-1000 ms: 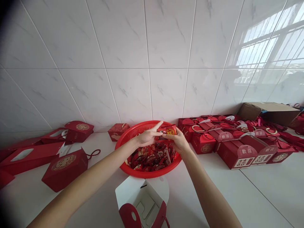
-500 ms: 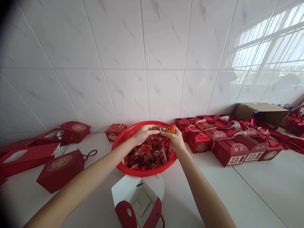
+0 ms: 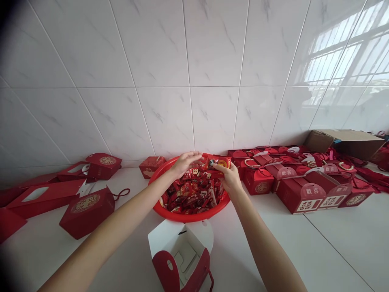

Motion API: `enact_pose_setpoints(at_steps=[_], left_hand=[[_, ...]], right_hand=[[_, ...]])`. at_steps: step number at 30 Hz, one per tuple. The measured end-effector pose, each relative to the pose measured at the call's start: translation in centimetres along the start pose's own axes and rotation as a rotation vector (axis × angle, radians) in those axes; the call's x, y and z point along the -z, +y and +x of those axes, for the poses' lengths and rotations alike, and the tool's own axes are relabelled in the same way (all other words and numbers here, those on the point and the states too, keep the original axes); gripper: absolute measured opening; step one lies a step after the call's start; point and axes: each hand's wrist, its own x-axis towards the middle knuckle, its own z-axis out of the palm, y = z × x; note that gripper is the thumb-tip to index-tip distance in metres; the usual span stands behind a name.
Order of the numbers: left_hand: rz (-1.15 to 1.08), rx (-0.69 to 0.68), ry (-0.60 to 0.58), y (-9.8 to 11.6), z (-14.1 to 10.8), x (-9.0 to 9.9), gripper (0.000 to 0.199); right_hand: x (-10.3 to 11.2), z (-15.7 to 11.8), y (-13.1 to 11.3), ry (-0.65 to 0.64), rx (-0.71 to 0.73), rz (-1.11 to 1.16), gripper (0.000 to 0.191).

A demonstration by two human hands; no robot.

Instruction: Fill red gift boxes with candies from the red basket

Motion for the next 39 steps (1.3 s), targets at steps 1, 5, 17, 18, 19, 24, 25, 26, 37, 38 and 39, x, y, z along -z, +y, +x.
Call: enact_pose_setpoints(at_steps=[1, 5, 17, 18, 19, 24, 25, 26, 37, 38, 39], left_hand=[[0.09, 0.009, 0.058, -0.3, 0.5, 0.6, 0.026], [0.403, 0.068, 0.169, -1.6, 2.1, 3.0, 0.014], [0.669, 0.157, -0.088, -3.6, 2.5, 4.0, 0.045], [0.671, 0.152, -0.095, -3.5, 2.4, 4.0, 0.044], [0.67, 0.145, -0.095, -3.3, 2.3, 4.1, 0.044], [0.623, 0.104, -0.053, -2.5, 1.8, 4.6, 0.048], [0.609, 0.099, -0.05, -2.3, 1.7, 4.8, 0.048], [0.598, 0.091, -0.048, -2.1, 1.5, 4.9, 0.047], [0.421, -0.027, 0.043, 0.2, -1.5, 4.9, 0.044], [0.435, -0.031, 0.043, 0.3, -2.0, 5.0, 0.043], [0.452, -0.033, 0.043, 0.4, -2.4, 5.1, 0.043]], right_hand=[[0.0, 0.0, 0.0, 0.011, 0.001, 0.008, 0.039], [-0.2, -0.1, -0.1, 0.043, -0.004, 0.019, 0.037], [-0.2, -0.1, 0.1, 0.035, 0.006, -0.01, 0.037], [-0.2, -0.1, 0.2, 0.033, 0.009, -0.013, 0.038], [-0.2, -0.1, 0.1, 0.03, 0.012, -0.015, 0.038], [-0.5, -0.5, -0.1, 0.039, 0.008, -0.019, 0.037], [-0.6, -0.5, -0.1, 0.046, 0.005, -0.017, 0.037], [-0.7, -0.6, -0.2, 0.05, 0.004, -0.014, 0.037], [-0.9, -0.8, -0.2, 0.022, -0.001, -0.014, 0.04], [-1.0, -0.9, -0.3, 0.018, -0.001, -0.019, 0.039], [-1.0, -1.0, -0.4, 0.01, -0.001, -0.024, 0.039]])
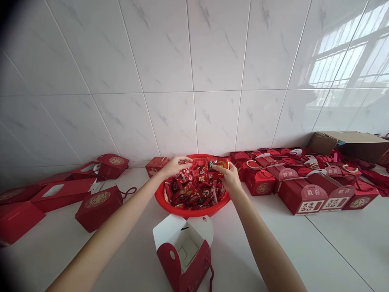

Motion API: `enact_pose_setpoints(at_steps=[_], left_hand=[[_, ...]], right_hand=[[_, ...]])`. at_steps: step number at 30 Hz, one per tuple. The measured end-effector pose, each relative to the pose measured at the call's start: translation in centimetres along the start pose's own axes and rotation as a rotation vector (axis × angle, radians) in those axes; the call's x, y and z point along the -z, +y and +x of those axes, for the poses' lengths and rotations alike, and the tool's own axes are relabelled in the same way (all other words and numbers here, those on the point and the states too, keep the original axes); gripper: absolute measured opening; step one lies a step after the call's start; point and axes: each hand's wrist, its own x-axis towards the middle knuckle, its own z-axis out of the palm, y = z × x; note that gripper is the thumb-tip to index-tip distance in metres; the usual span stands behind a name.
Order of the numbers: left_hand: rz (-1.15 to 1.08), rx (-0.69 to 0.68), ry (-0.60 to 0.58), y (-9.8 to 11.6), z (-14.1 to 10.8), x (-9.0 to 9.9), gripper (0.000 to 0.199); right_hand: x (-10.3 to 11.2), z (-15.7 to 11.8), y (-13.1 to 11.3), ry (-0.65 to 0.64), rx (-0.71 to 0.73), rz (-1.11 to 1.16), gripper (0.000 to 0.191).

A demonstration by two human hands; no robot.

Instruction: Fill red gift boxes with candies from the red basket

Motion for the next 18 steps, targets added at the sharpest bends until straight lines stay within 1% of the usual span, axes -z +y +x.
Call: enact_pose_setpoints(at_steps=[5, 8, 11, 13, 14, 18], left_hand=[[0.03, 0.05, -0.007, -0.1, -1.7, 1.1, 0.035], [0.057, 0.07, -0.032, -0.2, -2.1, 1.7, 0.03], [0.149, 0.071, -0.077, 0.0, -2.3, 1.8, 0.027], [0.171, 0.052, -0.101, 0.6, -2.4, 1.4, 0.028], [0.137, 0.036, -0.112, 1.0, -2.4, 0.9, 0.03], [-0.188, -0.005, -0.196, 3.4, -3.0, -2.0, 0.043]], right_hand=[[-0.3, -0.4, -0.3, -0.047, -0.006, -0.026, 0.041], [-0.3, -0.5, -0.4, -0.086, -0.017, -0.05, 0.043], [-0.2, -0.5, -0.4, -0.124, -0.027, -0.072, 0.044], [-0.2, -0.5, -0.4, -0.151, -0.028, -0.081, 0.045], [-0.2, -0.5, -0.4, -0.169, -0.026, -0.085, 0.044], [-0.4, -0.7, -0.3, -0.258, 0.012, -0.108, 0.041]])
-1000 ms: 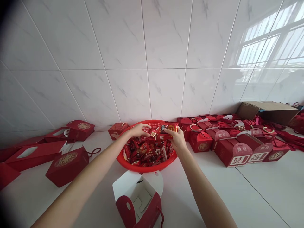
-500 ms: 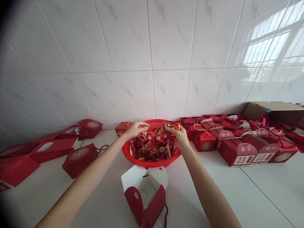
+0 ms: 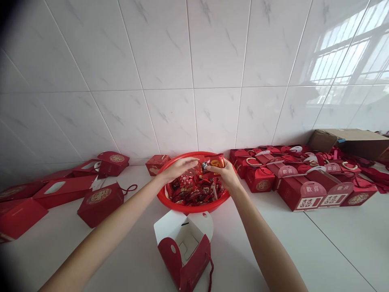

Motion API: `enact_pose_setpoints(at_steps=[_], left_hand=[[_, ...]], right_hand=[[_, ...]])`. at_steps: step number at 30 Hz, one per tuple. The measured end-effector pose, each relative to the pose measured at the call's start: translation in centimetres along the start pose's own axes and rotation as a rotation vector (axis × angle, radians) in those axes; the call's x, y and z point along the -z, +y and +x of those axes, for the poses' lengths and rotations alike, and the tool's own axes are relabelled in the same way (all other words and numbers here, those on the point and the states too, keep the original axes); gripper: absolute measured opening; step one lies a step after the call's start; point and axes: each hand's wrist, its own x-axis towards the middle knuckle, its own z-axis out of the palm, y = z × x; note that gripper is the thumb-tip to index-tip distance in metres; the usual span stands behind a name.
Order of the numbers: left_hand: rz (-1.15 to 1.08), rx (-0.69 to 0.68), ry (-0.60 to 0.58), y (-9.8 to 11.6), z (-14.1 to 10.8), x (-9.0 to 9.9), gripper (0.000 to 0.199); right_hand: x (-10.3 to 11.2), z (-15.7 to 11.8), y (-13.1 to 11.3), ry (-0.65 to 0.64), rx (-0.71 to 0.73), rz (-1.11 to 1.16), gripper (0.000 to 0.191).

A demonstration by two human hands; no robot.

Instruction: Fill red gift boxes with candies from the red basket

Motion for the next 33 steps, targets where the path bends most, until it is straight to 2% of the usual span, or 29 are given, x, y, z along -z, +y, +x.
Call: enact_pose_setpoints(at_steps=[2, 4, 7, 8, 12, 15, 17, 21, 26, 28, 30, 31, 33], left_hand=[[-0.088, -0.032, -0.03, 0.8, 0.1, -1.6, 0.041], [-0.142, -0.048, -0.002, 1.3, 0.3, -2.5, 0.037], [-0.171, -0.01, 0.112, 1.7, -0.1, -2.1, 0.029], [-0.159, 0.004, 0.116, 1.9, -0.6, -1.7, 0.026], [-0.03, -0.045, -0.084, 3.1, -3.7, -0.3, 0.019], [0.165, -0.079, -0.131, 3.6, -5.8, -0.1, 0.018], [0.283, -0.071, -0.148, 3.5, -6.2, -0.3, 0.021], [0.451, -0.043, -0.229, 2.8, -4.7, -1.1, 0.03], [0.764, 0.057, -0.596, 1.8, -1.9, -3.8, 0.05], [0.835, 0.062, -0.664, 1.3, -1.3, -4.8, 0.042], [0.818, 0.05, -0.629, 0.8, -1.1, -5.3, 0.02], [0.77, 0.051, -0.591, 0.7, -1.1, -5.2, 0.015], [0.586, 0.078, -0.481, 0.5, -1.3, -4.8, 0.029]], right_hand=[[-0.1, -0.1, 0.0, -0.031, 0.031, -0.017, 0.04], [-0.2, -0.1, 0.0, -0.029, 0.053, -0.02, 0.039], [-0.2, -0.1, -0.4, 0.048, 0.081, 0.023, 0.036], [-0.2, -0.1, -0.5, 0.071, 0.086, 0.04, 0.034], [-0.9, -0.5, -1.1, 0.038, 0.067, 0.019, 0.03], [-1.8, -1.0, -1.0, -0.026, 0.045, -0.045, 0.028], [-2.3, -1.2, -0.7, -0.03, 0.045, -0.078, 0.026], [-2.2, -0.9, 0.1, 0.091, 0.094, -0.122, 0.026], [-1.3, -0.4, 0.9, 0.235, 0.105, -0.133, 0.024], [-1.1, -0.4, 1.0, 0.232, 0.103, -0.115, 0.024], [-1.0, -0.4, 1.2, 0.225, 0.099, -0.092, 0.025], [-1.0, -0.4, 1.2, 0.228, 0.096, -0.081, 0.025], [-0.9, -0.3, 1.2, 0.237, 0.08, -0.05, 0.025]])
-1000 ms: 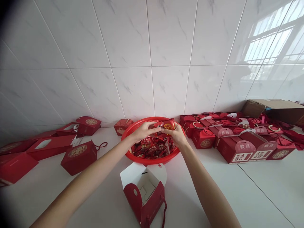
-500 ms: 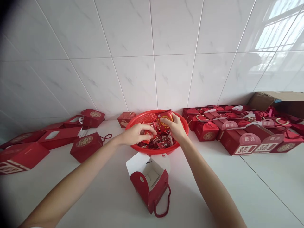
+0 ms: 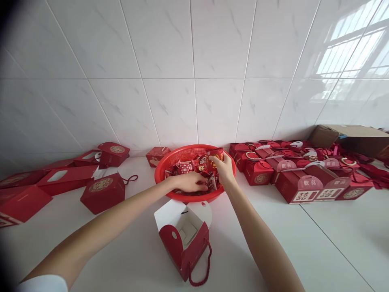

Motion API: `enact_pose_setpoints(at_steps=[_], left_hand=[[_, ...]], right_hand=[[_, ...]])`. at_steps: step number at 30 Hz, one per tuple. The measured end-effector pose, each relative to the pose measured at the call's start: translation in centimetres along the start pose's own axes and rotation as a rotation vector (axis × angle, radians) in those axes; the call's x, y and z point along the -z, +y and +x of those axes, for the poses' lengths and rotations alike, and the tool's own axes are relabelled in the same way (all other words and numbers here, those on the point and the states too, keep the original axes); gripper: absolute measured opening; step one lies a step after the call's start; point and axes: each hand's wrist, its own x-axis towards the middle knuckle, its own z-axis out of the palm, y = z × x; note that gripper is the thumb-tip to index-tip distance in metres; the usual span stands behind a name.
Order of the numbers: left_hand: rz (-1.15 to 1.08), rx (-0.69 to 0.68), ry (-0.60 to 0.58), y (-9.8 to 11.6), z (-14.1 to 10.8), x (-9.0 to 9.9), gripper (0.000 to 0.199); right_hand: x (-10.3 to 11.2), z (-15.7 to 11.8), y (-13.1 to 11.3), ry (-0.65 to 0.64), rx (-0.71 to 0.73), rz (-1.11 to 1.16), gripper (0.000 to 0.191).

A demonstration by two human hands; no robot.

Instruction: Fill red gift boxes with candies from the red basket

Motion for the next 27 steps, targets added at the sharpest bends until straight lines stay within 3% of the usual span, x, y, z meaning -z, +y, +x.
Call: enact_pose_setpoints(at_steps=[5, 8, 11, 15, 19, 23, 27], left_hand=[[-0.676, 0.052, 0.099, -0.6, -1.8, 1.4, 0.041], [-0.825, 0.028, 0.106, -0.1, -3.4, 2.3, 0.035], [-0.721, -0.051, 0.089, 1.4, -5.6, 3.2, 0.029], [-0.305, -0.162, -0.087, 4.0, -8.8, 3.3, 0.03], [-0.204, -0.182, 0.02, 5.3, -10.2, 1.2, 0.033], [-0.287, -0.261, -0.022, 5.2, -10.7, -0.8, 0.028], [-0.052, -0.111, 0.03, 5.3, -12.7, -1.1, 0.029]], right_hand=[[0.2, 0.2, 0.0, 0.008, -0.034, 0.057, 0.026], [0.2, 0.2, 0.0, 0.02, -0.039, 0.059, 0.027], [0.2, 0.1, -0.1, 0.02, -0.045, 0.052, 0.026], [0.0, -0.1, -0.2, 0.023, -0.038, 0.054, 0.027], [-0.3, -0.3, -0.4, 0.04, -0.036, 0.039, 0.026], [-0.7, -0.5, -1.1, 0.05, -0.015, 0.053, 0.021], [-1.2, -1.5, -2.8, -0.008, 0.043, 0.052, 0.017]])
